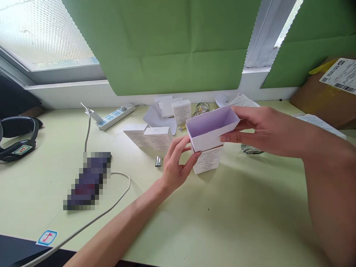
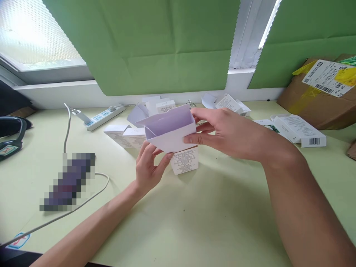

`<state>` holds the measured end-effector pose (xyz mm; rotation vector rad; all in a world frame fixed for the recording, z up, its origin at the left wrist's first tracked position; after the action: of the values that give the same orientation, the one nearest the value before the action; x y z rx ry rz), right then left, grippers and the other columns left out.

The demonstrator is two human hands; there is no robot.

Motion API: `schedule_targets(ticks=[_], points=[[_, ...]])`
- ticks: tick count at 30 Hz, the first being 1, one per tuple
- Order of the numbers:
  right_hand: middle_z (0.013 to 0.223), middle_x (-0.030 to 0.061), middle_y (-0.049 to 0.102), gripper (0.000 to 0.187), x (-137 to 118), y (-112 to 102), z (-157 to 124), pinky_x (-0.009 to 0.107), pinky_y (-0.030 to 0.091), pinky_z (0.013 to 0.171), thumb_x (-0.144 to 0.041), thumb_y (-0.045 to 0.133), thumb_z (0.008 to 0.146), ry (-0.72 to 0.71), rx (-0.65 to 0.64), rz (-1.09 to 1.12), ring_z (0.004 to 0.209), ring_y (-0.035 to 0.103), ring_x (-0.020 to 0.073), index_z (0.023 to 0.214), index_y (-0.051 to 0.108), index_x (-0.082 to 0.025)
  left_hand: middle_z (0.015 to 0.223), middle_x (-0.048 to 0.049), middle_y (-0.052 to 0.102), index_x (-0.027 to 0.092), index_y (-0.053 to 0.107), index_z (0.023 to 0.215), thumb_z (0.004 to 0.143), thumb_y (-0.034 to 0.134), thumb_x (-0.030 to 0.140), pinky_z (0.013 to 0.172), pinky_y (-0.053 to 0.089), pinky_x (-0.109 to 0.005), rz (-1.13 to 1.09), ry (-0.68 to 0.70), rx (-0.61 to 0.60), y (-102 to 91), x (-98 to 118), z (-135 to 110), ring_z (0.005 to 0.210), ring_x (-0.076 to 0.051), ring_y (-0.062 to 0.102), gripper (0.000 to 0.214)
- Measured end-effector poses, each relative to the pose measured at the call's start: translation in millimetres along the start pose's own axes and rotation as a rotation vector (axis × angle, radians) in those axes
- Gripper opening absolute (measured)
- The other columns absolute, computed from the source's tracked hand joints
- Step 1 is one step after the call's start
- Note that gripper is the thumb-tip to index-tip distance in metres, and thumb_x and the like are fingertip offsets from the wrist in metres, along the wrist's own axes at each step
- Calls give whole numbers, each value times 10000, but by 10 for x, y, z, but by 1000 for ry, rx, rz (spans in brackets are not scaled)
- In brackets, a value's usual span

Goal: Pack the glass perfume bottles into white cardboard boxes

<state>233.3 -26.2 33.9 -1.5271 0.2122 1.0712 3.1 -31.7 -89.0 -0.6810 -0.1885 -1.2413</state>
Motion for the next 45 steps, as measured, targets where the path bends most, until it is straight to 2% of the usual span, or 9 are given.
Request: schedule_targets(ticks=[3,6,12,16,21,30,36,42,45], points=[[1219,-58,705,345,32,19,14,303,557,745,-260,641,874,12,-25,49,1097,689,240,1185,635,-410,1289,-104,575,238,492,1375,939,624,192,826,667,-338,-41,-27,-6,15,-16,-18,1149,-196,603,458],[1261,-33,687,280,37,27,32,327,558,783,-278,639,877,12,-37,68,1115,677,253,1143,650,-368,1336,-120,557,249,438,1423,954,606,203,844,657,-352,-92,-40,-6,30,-34,-37,1149,-197,613,500],[1143,-13,725,227,16,13,32,296,514,638,-361,647,882,35,-19,-23,1024,691,261,1110,656,-365,1354,-125,543,270,380,1452,967,589,235,875,648,-386,-113,-79,-33,47,-44,-53,1176,-204,597,529],[1019,17,733,268,12,16,25,311,475,580,-424,621,887,45,15,-71,868,694,260,1144,653,-356,1358,-127,529,265,387,1444,964,589,237,883,645,-403,-129,-98,-29,50,-31,-54,1177,-209,594,521],[1038,-22,731,234,14,23,36,299,488,604,-387,624,891,45,-2,-66,869,691,223,1123,651,-368,1336,-130,540,257,401,1428,963,584,234,891,639,-407,-135,-116,-17,47,-11,-46,1177,-216,602,500],[1020,-17,728,223,43,19,32,289,477,564,-433,645,872,58,-19,-85,834,673,207,1071,680,-336,1351,-123,567,243,438,1416,963,584,236,861,647,-375,-122,-94,-11,35,3,-37,1173,-207,597,477],[814,-40,673,206,81,17,33,266,383,477,-463,666,862,86,-40,-157,574,536,133,1027,674,-340,1291,-106,579,233,488,1380,961,589,235,839,647,-339,-127,-56,6,12,8,-20,1159,-192,577,432],[762,-32,624,229,81,23,41,275,363,509,-476,682,847,116,-72,-137,568,479,123,998,675,-304,1227,-93,592,235,531,1324,976,560,234,810,646,-332,-95,-17,55,-2,30,11,1085,-178,595,349],[814,-28,605,209,88,26,47,272,368,510,-461,686,848,98,-64,-136,615,504,132,988,659,-308,1228,-95,588,235,530,1324,971,568,235,801,647,-341,-98,-24,59,1,34,14,1074,-182,597,356]])
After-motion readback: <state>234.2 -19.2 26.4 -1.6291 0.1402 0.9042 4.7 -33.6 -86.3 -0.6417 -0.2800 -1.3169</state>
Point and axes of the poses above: each hand's wrist, its own z-axis towards the middle knuckle, its own y-axis out of the palm, x = y × z, the point moved 2 cm from there along z, towards the middle knuckle
